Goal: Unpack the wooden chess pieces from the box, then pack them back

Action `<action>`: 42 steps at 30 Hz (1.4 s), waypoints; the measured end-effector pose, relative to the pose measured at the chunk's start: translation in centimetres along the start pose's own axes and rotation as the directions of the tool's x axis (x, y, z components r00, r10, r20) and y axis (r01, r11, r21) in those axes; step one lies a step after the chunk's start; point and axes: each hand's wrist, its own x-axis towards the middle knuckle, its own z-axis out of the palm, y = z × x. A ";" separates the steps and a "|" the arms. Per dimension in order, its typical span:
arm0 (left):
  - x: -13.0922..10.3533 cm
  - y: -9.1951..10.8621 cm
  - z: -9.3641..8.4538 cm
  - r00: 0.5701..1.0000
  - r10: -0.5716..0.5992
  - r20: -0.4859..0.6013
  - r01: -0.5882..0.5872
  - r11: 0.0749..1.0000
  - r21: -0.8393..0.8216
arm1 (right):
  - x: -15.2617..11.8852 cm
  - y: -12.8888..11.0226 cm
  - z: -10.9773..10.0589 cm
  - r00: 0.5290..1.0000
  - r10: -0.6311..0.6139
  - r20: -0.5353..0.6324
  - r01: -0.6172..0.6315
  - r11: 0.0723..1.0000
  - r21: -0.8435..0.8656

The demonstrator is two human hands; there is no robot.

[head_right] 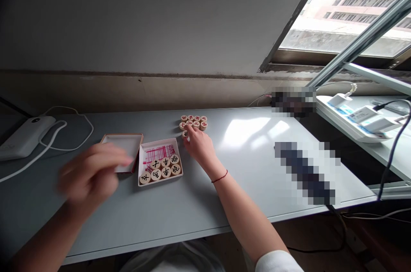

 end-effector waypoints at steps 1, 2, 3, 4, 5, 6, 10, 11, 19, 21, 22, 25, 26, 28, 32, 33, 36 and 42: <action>0.4 -0.8 0.8 0.999 -0.003 0.048 0.002 1.000 0.021 | 0.0 0.0 0.1 1.000 0.010 0.004 -0.010 1.000 -0.008; 0.6 -1.7 1.6 0.995 -0.019 0.095 0.015 0.999 0.039 | 0.0 -0.1 0.1 1.000 0.016 0.006 -0.016 1.000 -0.014; 0.7 -2.7 2.4 0.990 -0.046 0.135 0.039 0.998 0.055 | 0.1 -0.1 0.3 1.000 0.019 0.005 -0.019 1.000 -0.018; 0.6 -3.7 3.1 0.984 -0.084 0.157 0.074 0.995 0.067 | 0.1 -0.1 0.4 1.000 0.017 0.000 -0.017 1.000 -0.019; 0.3 -4.6 3.6 0.982 -0.101 0.160 0.091 0.994 0.064 | 0.2 -0.1 0.6 1.000 0.014 -0.009 -0.014 1.000 -0.019; -0.1 -5.5 4.0 0.977 -0.117 0.178 0.106 0.992 0.071 | 0.2 -0.1 0.7 1.000 0.010 -0.019 -0.010 1.000 -0.018; -1.8 -7.5 4.2 0.938 -0.192 0.288 0.165 0.979 0.117 | 0.4 0.0 1.2 0.999 -0.001 -0.042 0.001 1.000 -0.010; -2.0 -7.6 4.0 0.926 -0.208 0.315 0.176 0.976 0.127 | 0.4 0.1 1.2 0.999 -0.003 -0.041 0.002 1.000 -0.009; -1.8 -5.0 3.3 0.706 -0.307 0.638 0.164 0.947 0.275 | -1.0 -1.4 -0.7 0.985 -0.172 0.022 0.163 0.960 0.228; -1.9 -4.0 3.4 0.647 -0.331 0.687 0.166 0.940 0.297 | -1.3 -1.9 -0.9 0.971 -0.204 0.128 0.161 0.946 0.283; -2.0 -3.6 3.5 0.624 -0.340 0.704 0.166 0.938 0.306 | -1.4 -2.1 -0.9 0.963 -0.205 0.174 0.151 0.947 0.282; -2.3 -2.7 3.9 0.602 -0.360 0.713 0.170 0.930 0.326 | -1.4 -2.4 -0.5 0.951 -0.189 0.244 0.120 0.955 0.271; -2.4 -2.6 4.0 0.605 -0.363 0.709 0.172 0.929 0.329 | -1.3 -2.4 -0.4 0.951 -0.181 0.250 0.110 0.955 0.274; -2.4 -2.4 4.3 0.608 -0.367 0.704 0.173 0.927 0.333 | -1.2 -2.3 -0.1 0.957 -0.167 0.239 0.098 0.956 0.276; -2.4 -2.3 4.5 0.597 -0.395 0.699 0.189 0.915 0.356 | -1.2 -2.3 0.4 0.967 -0.143 0.211 0.087 0.963 0.255; -2.4 -2.3 4.5 0.599 -0.402 0.692 0.199 0.913 0.357 | -1.2 -2.3 0.5 0.967 -0.141 0.210 0.084 0.963 0.256; -2.4 -2.3 4.5 0.603 -0.402 0.689 0.232 0.915 0.331 | -1.2 -2.2 0.4 0.965 -0.136 0.224 0.071 0.958 0.276; -1.8 -2.3 4.3 0.721 -0.399 0.566 0.403 0.906 0.126 | -1.3 -1.9 -2.1 0.925 -0.278 0.260 0.095 0.831 0.549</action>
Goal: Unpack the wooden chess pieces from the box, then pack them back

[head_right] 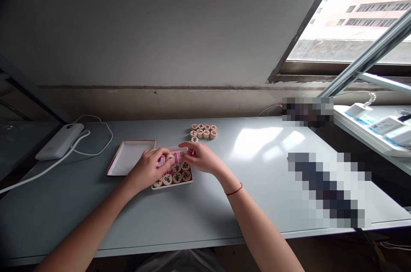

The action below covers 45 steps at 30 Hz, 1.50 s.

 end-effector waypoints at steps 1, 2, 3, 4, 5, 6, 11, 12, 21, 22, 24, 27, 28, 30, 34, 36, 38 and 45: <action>0.1 0.1 0.0 0.999 -0.022 -0.040 0.018 0.997 -0.080 | -0.2 -0.3 -0.2 0.998 -0.054 0.032 0.051 0.996 0.078; 0.1 0.2 0.0 0.997 -0.054 -0.061 0.043 0.986 -0.160 | -0.4 -0.6 -0.2 0.993 -0.104 0.055 0.094 0.983 0.155; 0.1 0.3 0.0 0.994 -0.090 -0.065 0.072 0.969 -0.238 | -0.5 -0.9 -0.1 0.988 -0.142 0.063 0.125 0.967 0.224; 0.1 0.4 0.1 0.991 -0.122 -0.055 0.099 0.945 -0.311 | -0.6 -1.0 0.1 0.985 -0.162 0.052 0.142 0.950 0.277; 0.1 0.5 0.3 0.989 -0.145 -0.042 0.119 0.920 -0.374 | -0.6 -1.1 0.3 0.986 -0.162 0.028 0.145 0.938 0.314; 0.1 0.5 0.6 0.986 -0.163 -0.034 0.133 0.895 -0.426 | -0.6 -1.1 0.5 0.989 -0.145 -0.003 0.138 0.930 0.340; 0.3 -0.3 1.7 0.963 -0.250 -0.100 0.155 0.817 -0.555 | -0.1 0.5 -0.4 0.966 0.013 -0.258 0.068 0.951 0.303; 0.4 -0.5 1.8 0.959 -0.259 -0.119 0.146 0.805 -0.574 | 0.0 1.1 -1.0 0.940 0.060 -0.337 0.028 0.967 0.251; 0.8 -1.3 2.0 0.943 -0.300 -0.145 0.157 0.783 -0.602 | 0.4 4.5 -2.6 0.871 0.287 -0.399 -0.358 0.926 -0.116; 0.7 -1.2 2.1 0.949 -0.269 -0.165 0.136 0.822 -0.554 | 0.5 4.3 -2.3 0.864 0.276 -0.421 -0.366 0.918 -0.150; 0.5 -1.1 2.2 0.958 -0.172 -0.231 0.070 0.916 -0.394 | 0.4 3.1 -1.5 0.867 0.219 -0.448 -0.322 0.932 -0.166; 0.4 -1.1 2.4 0.955 0.011 -0.297 -0.049 0.991 -0.121 | -0.1 0.5 0.5 0.938 0.038 -0.343 -0.054 0.998 -0.037; 0.3 -1.2 2.4 0.953 0.063 -0.297 -0.085 0.995 -0.061 | -0.2 -0.4 1.2 0.953 -0.027 -0.301 0.030 1.000 0.004; 0.3 -1.2 2.6 0.945 0.142 -0.295 -0.147 0.989 0.006 | -0.6 -1.8 2.5 0.952 -0.105 -0.286 0.115 0.993 0.019; 0.3 -1.3 2.9 0.935 0.211 -0.286 -0.207 0.977 0.045 | -0.6 -2.0 2.8 0.933 -0.124 -0.338 0.118 0.992 -0.038; 0.4 -1.3 3.0 0.943 0.210 -0.260 -0.205 0.978 0.046 | -0.3 -0.7 1.8 0.913 -0.105 -0.395 0.072 0.993 -0.096; 0.4 -1.3 3.0 0.950 0.208 -0.232 -0.204 0.978 0.043 | 0.0 0.9 0.4 0.877 -0.058 -0.477 -0.036 0.982 -0.186; 0.2 -0.9 2.6 0.969 0.197 -0.151 -0.199 0.980 0.003 | 0.6 4.2 -0.9 0.882 0.074 -0.465 -0.265 0.894 -0.361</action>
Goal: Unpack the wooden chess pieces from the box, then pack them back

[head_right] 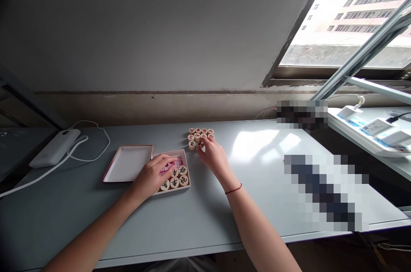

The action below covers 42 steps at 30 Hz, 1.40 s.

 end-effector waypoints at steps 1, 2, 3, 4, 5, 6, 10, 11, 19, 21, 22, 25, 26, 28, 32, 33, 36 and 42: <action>0.0 0.1 0.0 1.000 -0.003 0.005 0.003 1.000 -0.010 | 0.0 0.0 0.2 1.000 0.001 0.010 -0.001 1.000 -0.001; 0.0 0.1 -0.1 1.000 -0.004 0.007 0.004 1.000 -0.017 | -0.1 0.0 0.4 1.000 0.000 0.016 0.000 1.000 0.000; 0.0 0.2 -0.1 1.000 -0.004 0.009 0.005 1.000 -0.021 | -0.1 -0.1 0.5 1.000 0.000 0.019 0.000 1.000 0.000; 0.0 0.2 -0.1 1.000 -0.005 0.010 0.006 1.000 -0.023 | -0.1 -0.1 0.6 1.000 0.002 0.021 -0.002 1.000 -0.005; 0.0 0.3 -0.1 1.000 -0.006 0.009 0.006 1.000 -0.023 | -0.1 -0.2 0.7 1.000 0.008 0.021 -0.008 1.000 -0.013; 0.0 0.3 -0.1 1.000 -0.006 0.009 0.006 1.000 -0.022 | -0.1 -0.2 0.8 1.000 0.015 0.020 -0.015 1.000 -0.023; 0.0 0.2 0.0 1.000 -0.002 0.002 0.002 1.000 0.004 | 0.2 -0.1 1.0 0.999 0.038 0.001 -0.038 0.998 -0.040; 0.0 0.1 0.0 1.000 -0.001 -0.001 0.001 1.000 0.017 | 0.2 0.0 1.1 0.999 0.037 -0.002 -0.037 0.998 -0.043; 0.3 -0.4 -1.1 0.996 -0.053 0.071 0.042 0.988 0.150 | -0.2 -0.7 0.4 0.999 0.011 -0.047 -0.012 1.000 -0.011; 0.2 -0.1 -1.2 0.991 -0.046 0.124 0.023 0.982 0.186 | -0.5 -1.6 0.1 0.997 -0.059 -0.039 0.063 0.994 0.094; 0.1 0.0 -1.3 0.987 -0.040 0.156 0.007 0.978 0.208 | -0.8 -2.0 0.1 0.994 -0.110 -0.003 0.109 0.981 0.163; -0.1 0.5 -1.2 0.971 -0.035 0.238 -0.032 0.961 0.274 | -1.4 -3.2 0.3 0.957 -0.245 0.154 0.194 0.938 0.288; -0.2 0.6 -1.1 0.966 -0.039 0.255 -0.036 0.958 0.285 | -1.5 -3.5 0.5 0.948 -0.259 0.188 0.200 0.938 0.282; -0.3 0.6 -1.0 0.961 -0.052 0.270 -0.027 0.959 0.282 | -1.7 -3.7 0.9 0.944 -0.251 0.215 0.197 0.950 0.244; -0.3 0.6 -0.9 0.962 -0.064 0.264 0.000 0.972 0.234 | -1.7 -3.7 1.7 0.952 -0.213 0.220 0.165 0.962 0.217; -0.3 0.6 -0.9 0.964 -0.068 0.259 0.009 0.975 0.222 | -1.6 -3.7 1.8 0.953 -0.206 0.221 0.159 0.964 0.213; -0.2 0.6 -0.7 0.965 -0.084 0.250 0.036 0.981 0.189 | -1.5 -3.6 1.6 0.955 -0.208 0.211 0.159 0.960 0.229; 0.2 0.5 -1.0 0.994 -0.108 -0.024 0.109 0.992 0.059 | -1.3 -3.5 -0.8 0.951 -0.260 0.170 0.135 0.840 0.526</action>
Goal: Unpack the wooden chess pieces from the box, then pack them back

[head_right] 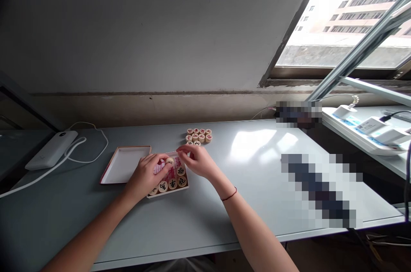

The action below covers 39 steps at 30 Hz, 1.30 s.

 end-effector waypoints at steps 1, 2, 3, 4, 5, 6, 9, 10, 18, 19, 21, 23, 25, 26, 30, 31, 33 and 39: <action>0.1 0.0 -0.1 0.999 -0.027 -0.034 0.025 0.998 -0.052 | -0.1 -0.3 -0.2 0.999 -0.023 0.037 0.020 0.997 0.069; 0.1 0.1 -0.3 0.997 -0.060 -0.048 0.055 0.993 -0.109 | -0.1 -0.5 -0.2 0.996 -0.048 0.071 0.039 0.991 0.127; 0.1 0.2 -0.4 0.994 -0.096 -0.049 0.086 0.983 -0.165 | -0.2 -0.7 -0.1 0.993 -0.071 0.095 0.054 0.984 0.170; 0.1 0.3 -0.5 0.991 -0.129 -0.043 0.117 0.970 -0.215 | -0.2 -0.8 0.0 0.990 -0.086 0.107 0.063 0.978 0.198; 0.1 0.3 -0.5 0.987 -0.160 -0.031 0.147 0.955 -0.256 | -0.2 -0.9 0.2 0.990 -0.091 0.108 0.066 0.974 0.215; 0.1 0.4 -0.5 0.983 -0.184 -0.022 0.170 0.940 -0.296 | -0.2 -0.8 0.3 0.992 -0.088 0.095 0.064 0.972 0.225; 0.0 0.3 -0.2 0.970 -0.241 -0.029 0.207 0.884 -0.419 | 0.0 -0.1 0.0 0.999 -0.020 -0.035 0.027 0.977 0.212; 0.0 0.2 -0.1 0.964 -0.261 -0.047 0.212 0.865 -0.455 | 0.1 0.2 -0.3 0.993 0.033 -0.113 -0.012 0.984 0.178; 0.3 -0.7 0.4 0.960 -0.224 -0.171 0.118 0.872 -0.474 | 0.7 3.6 -3.1 0.865 0.351 -0.358 -0.462 0.834 -0.300; 0.3 -0.7 0.4 0.959 -0.226 -0.170 0.123 0.876 -0.467 | 0.8 3.7 -3.0 0.867 0.370 -0.333 -0.476 0.814 -0.334; 0.2 -0.7 0.6 0.965 -0.211 -0.156 0.125 0.892 -0.435 | 0.7 3.6 -2.8 0.869 0.376 -0.322 -0.483 0.786 -0.386; 0.1 -0.6 0.7 0.975 -0.161 -0.152 0.097 0.929 -0.358 | 0.6 2.9 -2.2 0.884 0.318 -0.343 -0.441 0.812 -0.382; 0.0 -0.6 0.8 0.982 -0.085 -0.169 0.042 0.970 -0.241 | 0.3 1.8 -1.2 0.933 0.205 -0.297 -0.295 0.906 -0.303; 0.0 -0.6 0.8 0.983 -0.043 -0.178 0.010 0.983 -0.182 | 0.1 1.1 -0.5 0.962 0.135 -0.237 -0.193 0.951 -0.240; -0.2 -0.6 1.0 0.978 0.094 -0.187 -0.104 0.993 -0.048 | -0.7 -1.7 2.3 0.995 -0.077 -0.068 0.069 0.991 -0.112; -0.2 -0.6 1.1 0.977 0.114 -0.182 -0.122 0.992 -0.037 | -0.8 -2.1 2.7 0.993 -0.087 -0.074 0.077 0.989 -0.128; -0.2 -0.7 1.1 0.973 0.148 -0.175 -0.153 0.988 -0.018 | -0.9 -2.4 3.1 0.992 -0.084 -0.096 0.068 0.986 -0.155; -0.1 -1.6 0.1 0.997 0.065 -0.050 -0.046 0.949 0.312 | -0.1 0.4 -0.5 0.966 0.006 -0.258 -0.080 0.957 -0.278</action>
